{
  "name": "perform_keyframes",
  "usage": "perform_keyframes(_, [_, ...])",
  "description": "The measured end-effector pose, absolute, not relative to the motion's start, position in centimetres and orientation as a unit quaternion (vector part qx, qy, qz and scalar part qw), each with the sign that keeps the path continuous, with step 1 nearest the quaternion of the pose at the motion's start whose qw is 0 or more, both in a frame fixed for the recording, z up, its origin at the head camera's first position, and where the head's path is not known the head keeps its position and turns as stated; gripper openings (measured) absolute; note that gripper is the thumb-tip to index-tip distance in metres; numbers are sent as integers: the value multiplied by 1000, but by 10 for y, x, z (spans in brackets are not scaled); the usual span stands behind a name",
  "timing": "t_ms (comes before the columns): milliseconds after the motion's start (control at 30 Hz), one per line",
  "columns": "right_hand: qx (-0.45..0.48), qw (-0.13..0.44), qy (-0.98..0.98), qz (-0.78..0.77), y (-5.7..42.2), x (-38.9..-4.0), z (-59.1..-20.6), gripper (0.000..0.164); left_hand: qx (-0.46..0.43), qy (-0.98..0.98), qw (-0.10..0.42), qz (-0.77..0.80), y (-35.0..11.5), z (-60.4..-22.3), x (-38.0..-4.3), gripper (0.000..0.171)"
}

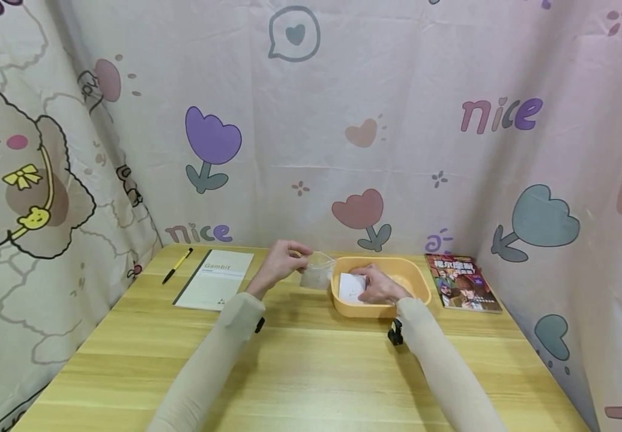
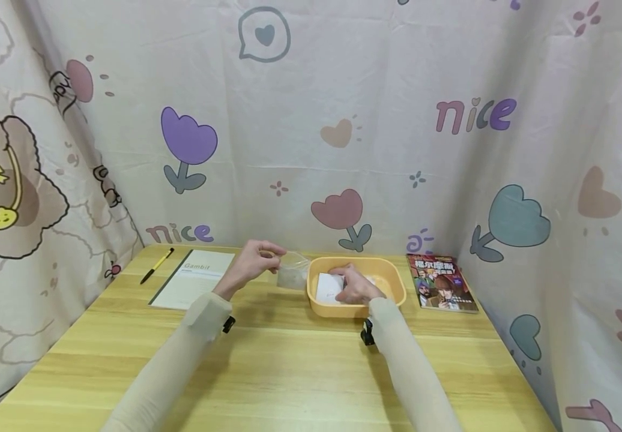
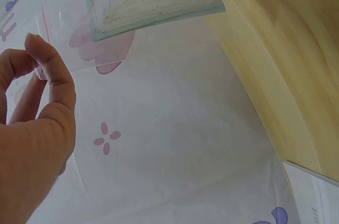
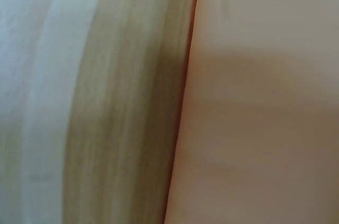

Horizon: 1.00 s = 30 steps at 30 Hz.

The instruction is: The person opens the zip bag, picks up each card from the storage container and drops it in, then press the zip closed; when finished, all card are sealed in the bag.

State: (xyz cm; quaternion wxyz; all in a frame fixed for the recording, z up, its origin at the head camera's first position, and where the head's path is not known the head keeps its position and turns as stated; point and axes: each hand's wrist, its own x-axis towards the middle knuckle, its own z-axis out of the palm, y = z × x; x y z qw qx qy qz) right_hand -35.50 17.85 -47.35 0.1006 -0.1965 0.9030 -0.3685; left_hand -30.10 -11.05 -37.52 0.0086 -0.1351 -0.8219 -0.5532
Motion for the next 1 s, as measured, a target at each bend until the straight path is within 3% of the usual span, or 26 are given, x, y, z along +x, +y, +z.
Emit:
perform_keyframes(133, [-195, 105, 885, -410, 179, -355, -474, 73, -134, -818, 8, -559, -112, -377, -299, 23])
perform_keyframes(367, [-207, 81, 867, -445, 184, -355, -468, 50, -133, -817, 5, -561, -112, -378, -299, 22])
perform_keyframes(600, [-177, 84, 823, -534, 183, -352, -462, 46, -130, -822, 11, -554, -111, -376, -300, 21])
perform_keyframes(1000, [-150, -22, 771, -619, 178, -344, -442, 43, -129, -819, 4, -559, -110, -376, -299, 22])
